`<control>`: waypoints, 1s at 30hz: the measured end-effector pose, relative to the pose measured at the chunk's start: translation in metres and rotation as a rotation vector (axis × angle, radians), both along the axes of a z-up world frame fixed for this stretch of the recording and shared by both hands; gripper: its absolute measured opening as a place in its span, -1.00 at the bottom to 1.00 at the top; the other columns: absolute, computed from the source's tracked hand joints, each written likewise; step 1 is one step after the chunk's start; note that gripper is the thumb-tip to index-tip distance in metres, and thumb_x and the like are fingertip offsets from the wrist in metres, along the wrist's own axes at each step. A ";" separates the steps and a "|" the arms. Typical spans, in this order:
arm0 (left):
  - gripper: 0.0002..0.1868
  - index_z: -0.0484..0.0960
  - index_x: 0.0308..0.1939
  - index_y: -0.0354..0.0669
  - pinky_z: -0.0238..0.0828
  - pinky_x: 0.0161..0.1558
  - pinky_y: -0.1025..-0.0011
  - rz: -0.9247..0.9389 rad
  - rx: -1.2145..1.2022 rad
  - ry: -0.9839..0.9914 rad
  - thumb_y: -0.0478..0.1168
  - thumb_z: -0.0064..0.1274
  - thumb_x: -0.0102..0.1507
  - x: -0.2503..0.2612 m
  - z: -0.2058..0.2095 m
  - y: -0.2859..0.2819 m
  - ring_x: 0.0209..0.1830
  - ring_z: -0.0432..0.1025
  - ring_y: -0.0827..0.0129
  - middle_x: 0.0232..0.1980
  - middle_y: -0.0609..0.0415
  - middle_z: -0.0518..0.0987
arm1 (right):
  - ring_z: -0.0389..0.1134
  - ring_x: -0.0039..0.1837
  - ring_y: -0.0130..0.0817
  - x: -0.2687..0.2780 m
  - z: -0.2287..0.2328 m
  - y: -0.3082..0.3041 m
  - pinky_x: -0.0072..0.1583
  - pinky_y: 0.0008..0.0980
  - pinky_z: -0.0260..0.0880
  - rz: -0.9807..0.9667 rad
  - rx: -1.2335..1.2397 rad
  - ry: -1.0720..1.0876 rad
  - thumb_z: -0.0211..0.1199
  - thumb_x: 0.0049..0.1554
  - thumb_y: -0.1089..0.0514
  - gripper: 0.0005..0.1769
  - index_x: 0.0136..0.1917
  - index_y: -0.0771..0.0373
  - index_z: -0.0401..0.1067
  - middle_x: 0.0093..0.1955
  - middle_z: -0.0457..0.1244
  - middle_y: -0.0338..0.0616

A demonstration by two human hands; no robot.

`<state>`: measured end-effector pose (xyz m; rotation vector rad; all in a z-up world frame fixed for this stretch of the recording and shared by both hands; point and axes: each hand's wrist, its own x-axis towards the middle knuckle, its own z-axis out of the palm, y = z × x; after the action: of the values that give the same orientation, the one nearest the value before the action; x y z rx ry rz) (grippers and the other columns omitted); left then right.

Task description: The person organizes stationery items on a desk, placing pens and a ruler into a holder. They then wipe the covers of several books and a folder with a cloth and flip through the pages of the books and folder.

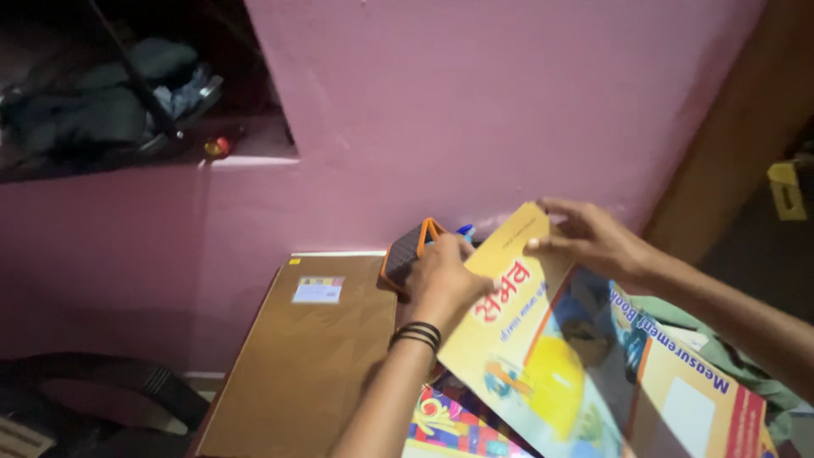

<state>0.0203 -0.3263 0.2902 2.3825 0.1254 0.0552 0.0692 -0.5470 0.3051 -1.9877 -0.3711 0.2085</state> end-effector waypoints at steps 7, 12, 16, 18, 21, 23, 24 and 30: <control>-0.25 0.48 0.07 -0.15 0.57 -0.11 0.19 0.185 -0.253 -0.123 0.00 0.52 -0.07 0.006 0.039 0.006 -0.08 0.57 0.22 -0.02 -0.04 0.62 | 0.44 0.18 -0.09 0.006 0.044 -0.037 0.11 -0.06 0.54 -0.412 0.066 -0.034 0.29 0.13 0.01 -0.17 0.61 0.07 0.11 0.30 0.33 0.15; -0.36 0.58 0.11 -0.32 0.61 -0.12 0.40 -0.104 -0.660 -0.068 -0.22 0.42 -0.02 0.017 0.018 -0.006 -0.11 0.64 0.31 0.00 -0.13 0.74 | 0.47 0.14 -0.16 0.043 0.027 -0.080 0.10 -0.17 0.59 -0.613 0.416 0.085 0.26 0.10 -0.07 -0.31 0.42 0.22 0.27 0.27 0.32 0.20; -0.39 0.57 0.12 -0.34 0.64 -0.11 0.37 0.047 -0.670 -0.151 -0.35 0.34 -0.02 0.029 0.011 -0.017 -0.10 0.66 0.27 -0.01 -0.12 0.73 | 0.28 0.00 -0.16 0.072 0.004 -0.107 -0.06 -0.06 0.33 -0.489 0.198 0.315 0.20 0.25 -0.28 -0.34 0.32 0.32 0.43 0.16 0.26 0.15; -0.44 0.63 0.08 -0.37 0.63 -0.08 0.31 0.141 -0.647 -0.207 -0.31 0.32 -0.01 0.029 0.010 -0.016 -0.10 0.69 0.20 -0.04 -0.15 0.76 | 0.37 -0.19 -0.16 0.076 -0.009 -0.101 -0.14 -0.20 0.50 -0.347 0.242 0.551 0.23 0.20 -0.26 -0.31 0.24 0.42 0.41 -0.04 0.33 0.24; -0.34 0.57 0.12 -0.32 0.49 0.06 0.13 0.245 -0.196 -0.167 -0.10 0.42 0.03 0.030 0.012 -0.012 0.09 0.52 0.03 0.07 -0.18 0.62 | 0.48 -0.17 -0.27 0.063 -0.017 -0.084 -0.11 -0.26 0.54 -0.034 0.162 0.483 0.28 0.12 0.04 -0.50 0.22 0.43 0.43 -0.05 0.44 0.11; -0.06 0.47 0.18 -0.50 0.37 0.15 0.09 0.138 0.146 -0.269 0.07 0.50 -0.07 0.028 0.011 -0.017 0.22 0.38 -0.18 0.16 -0.36 0.51 | 0.50 -0.12 -0.24 0.045 -0.017 -0.075 -0.09 -0.26 0.57 -0.188 0.205 0.419 0.30 0.13 0.09 -0.51 0.23 0.44 0.42 -0.01 0.45 0.15; 0.09 0.42 0.21 -0.58 0.31 0.19 0.07 0.081 0.316 -0.317 0.16 0.55 -0.12 0.026 0.010 -0.023 0.29 0.31 -0.28 0.21 -0.45 0.45 | 0.51 -0.10 -0.22 0.038 -0.014 -0.068 -0.08 -0.25 0.58 -0.266 0.227 0.385 0.30 0.13 0.11 -0.52 0.24 0.45 0.42 0.01 0.45 0.17; 0.15 0.48 0.30 -0.36 0.24 0.34 -0.05 -0.398 0.094 0.067 0.43 0.34 -0.11 0.016 0.003 -0.104 0.42 0.23 -0.29 0.40 -0.43 0.32 | 0.49 0.01 -0.18 0.031 0.002 -0.049 0.01 -0.18 0.57 -0.181 -0.105 0.356 0.09 0.21 -0.05 -0.48 0.30 0.32 0.45 0.09 0.45 0.10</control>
<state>0.0358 -0.4308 0.2932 2.4598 -0.3264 -0.2108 0.1005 -0.5963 0.3069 -2.0246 0.0490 0.4655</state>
